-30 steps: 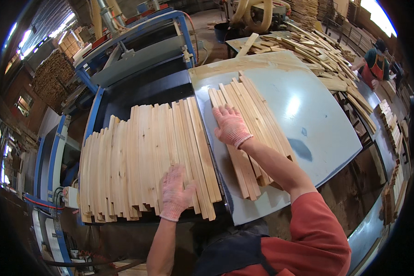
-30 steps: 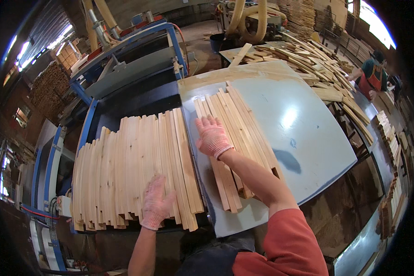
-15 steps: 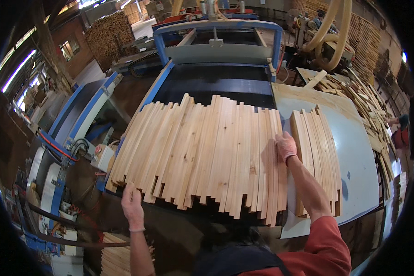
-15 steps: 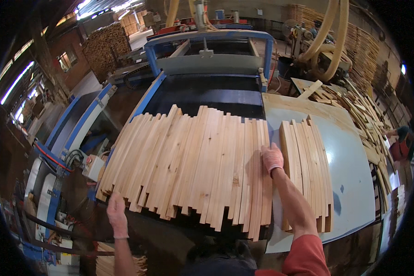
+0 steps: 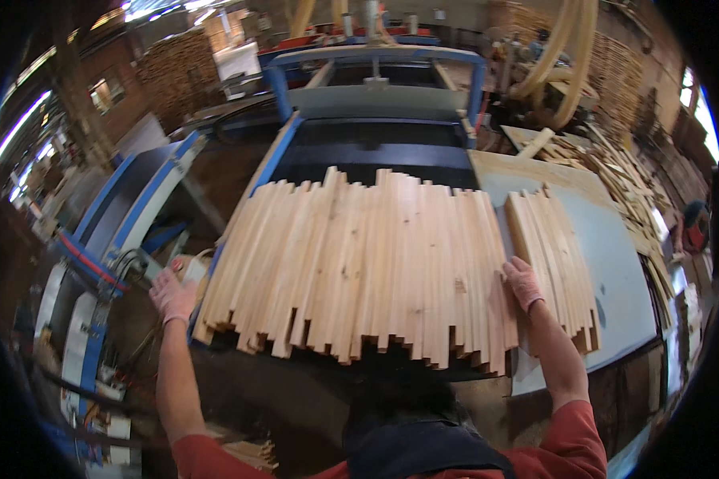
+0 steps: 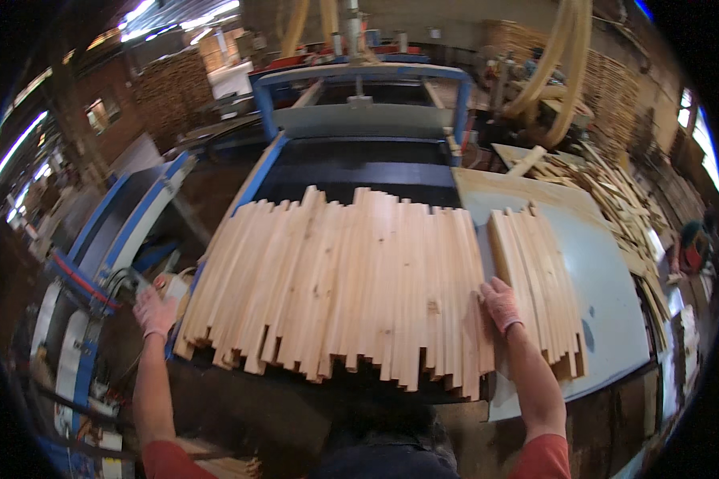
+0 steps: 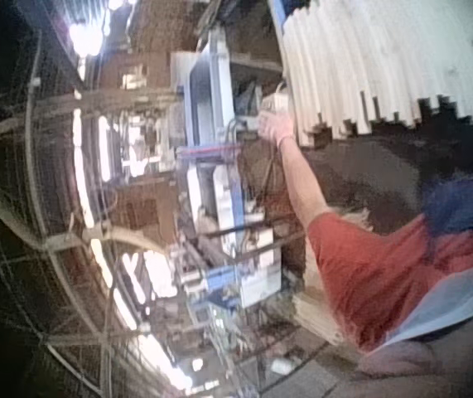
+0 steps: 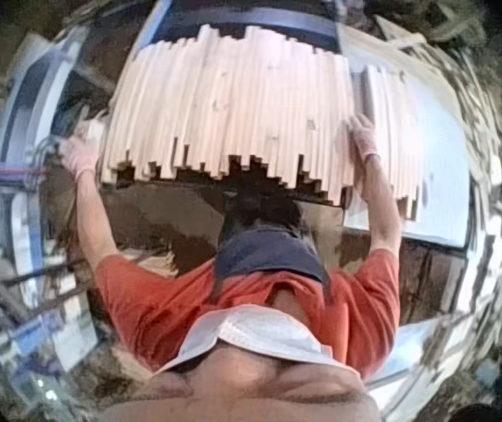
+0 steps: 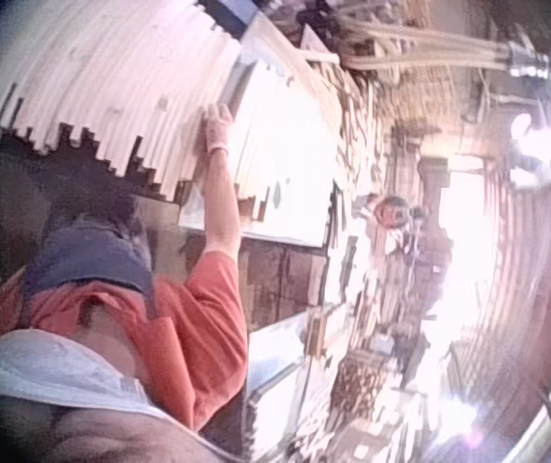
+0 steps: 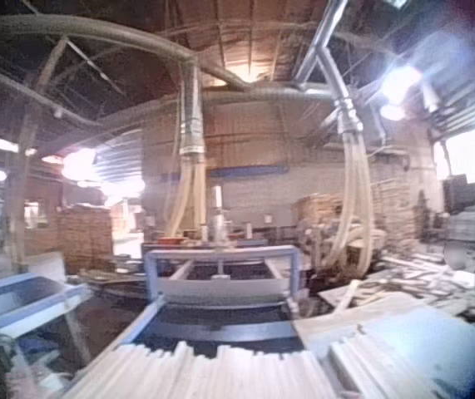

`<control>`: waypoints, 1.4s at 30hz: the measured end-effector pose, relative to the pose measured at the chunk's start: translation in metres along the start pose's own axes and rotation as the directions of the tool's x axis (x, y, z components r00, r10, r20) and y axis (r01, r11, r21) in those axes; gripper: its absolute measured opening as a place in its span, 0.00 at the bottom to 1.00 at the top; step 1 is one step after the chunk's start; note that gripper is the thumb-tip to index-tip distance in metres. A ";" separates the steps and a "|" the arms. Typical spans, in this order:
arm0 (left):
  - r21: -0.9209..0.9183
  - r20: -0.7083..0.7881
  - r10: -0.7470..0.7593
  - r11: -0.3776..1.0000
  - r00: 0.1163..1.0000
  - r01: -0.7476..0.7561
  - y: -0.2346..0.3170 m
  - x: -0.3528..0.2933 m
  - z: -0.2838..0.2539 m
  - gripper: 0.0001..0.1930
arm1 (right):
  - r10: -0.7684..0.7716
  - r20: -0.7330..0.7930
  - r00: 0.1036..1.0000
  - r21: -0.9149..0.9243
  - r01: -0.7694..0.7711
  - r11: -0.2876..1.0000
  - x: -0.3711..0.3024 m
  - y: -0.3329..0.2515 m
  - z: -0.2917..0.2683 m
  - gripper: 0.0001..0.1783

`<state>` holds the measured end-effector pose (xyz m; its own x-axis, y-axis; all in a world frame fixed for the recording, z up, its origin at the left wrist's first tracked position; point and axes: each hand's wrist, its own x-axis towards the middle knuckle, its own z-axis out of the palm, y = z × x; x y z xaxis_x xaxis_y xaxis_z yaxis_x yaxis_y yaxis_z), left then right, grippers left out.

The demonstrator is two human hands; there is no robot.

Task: The person picks up stacks of light-colored wooden planks from a metal table and places them onto a conveyor belt. The person repeatedly gathers planks, aligns them, and moves them to the conveyor, which transports them to another area of the workshop.

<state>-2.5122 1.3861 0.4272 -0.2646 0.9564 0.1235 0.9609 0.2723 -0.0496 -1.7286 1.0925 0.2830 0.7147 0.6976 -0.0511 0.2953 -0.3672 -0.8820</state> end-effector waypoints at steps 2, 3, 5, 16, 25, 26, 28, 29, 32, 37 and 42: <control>-0.003 -0.047 -0.061 0.998 0.997 0.061 -0.033 -0.013 0.005 0.49 | 0.034 0.169 0.985 -0.066 -0.023 0.998 -0.020 -0.057 0.011 0.36; 0.015 -0.036 -0.040 0.999 0.999 0.041 -0.035 -0.012 0.005 0.49 | 0.098 0.158 0.983 0.100 -0.114 0.988 -0.022 -0.055 0.017 0.34; -0.072 -0.014 -0.014 0.997 1.000 0.013 -0.024 -0.007 0.004 0.49 | 0.016 0.141 0.990 0.138 -0.036 0.990 0.002 -0.030 0.016 0.25; -0.890 0.315 0.686 -0.026 0.656 0.455 0.024 -0.271 0.044 0.19 | 0.010 0.105 0.994 0.332 -0.044 0.942 -0.002 -0.024 0.030 0.43; -0.528 0.771 0.199 0.731 0.605 0.432 0.002 -0.431 0.366 0.16 | -0.005 -0.043 0.999 0.179 0.013 0.984 -0.015 -0.006 0.042 0.42; -0.516 0.765 0.191 0.753 0.615 0.409 0.004 -0.438 0.369 0.16 | 0.001 -0.037 0.999 0.202 0.006 0.979 -0.018 0.001 0.045 0.42; -0.508 0.757 0.180 0.766 0.628 0.393 0.006 -0.446 0.374 0.16 | 0.005 -0.026 1.000 0.249 0.001 0.969 -0.024 0.004 0.051 0.42; -0.508 0.754 0.182 0.771 0.631 0.385 0.008 -0.448 0.376 0.16 | -0.022 -0.014 1.000 0.201 0.024 0.979 -0.020 0.018 0.051 0.42; -0.518 0.741 0.191 0.773 0.644 0.367 0.010 -0.452 0.384 0.17 | -0.085 -0.044 0.995 0.277 0.094 0.956 -0.022 0.038 0.056 0.42; -0.535 0.715 0.165 0.754 0.679 0.380 0.003 -0.457 0.397 0.17 | -0.146 -0.072 0.987 -0.253 0.123 0.960 -0.036 0.003 0.055 0.41; -0.574 0.687 0.159 0.717 0.709 0.396 -0.001 -0.459 0.426 0.18 | -0.257 -0.069 0.964 -0.470 0.195 0.861 -0.035 0.000 0.052 0.37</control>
<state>-2.4261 0.9919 -0.0516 -0.0908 0.7942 -0.6009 0.6306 0.5128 0.5825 -1.7870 1.1000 0.2608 0.6571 0.7241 0.2094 0.6917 -0.4687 -0.5494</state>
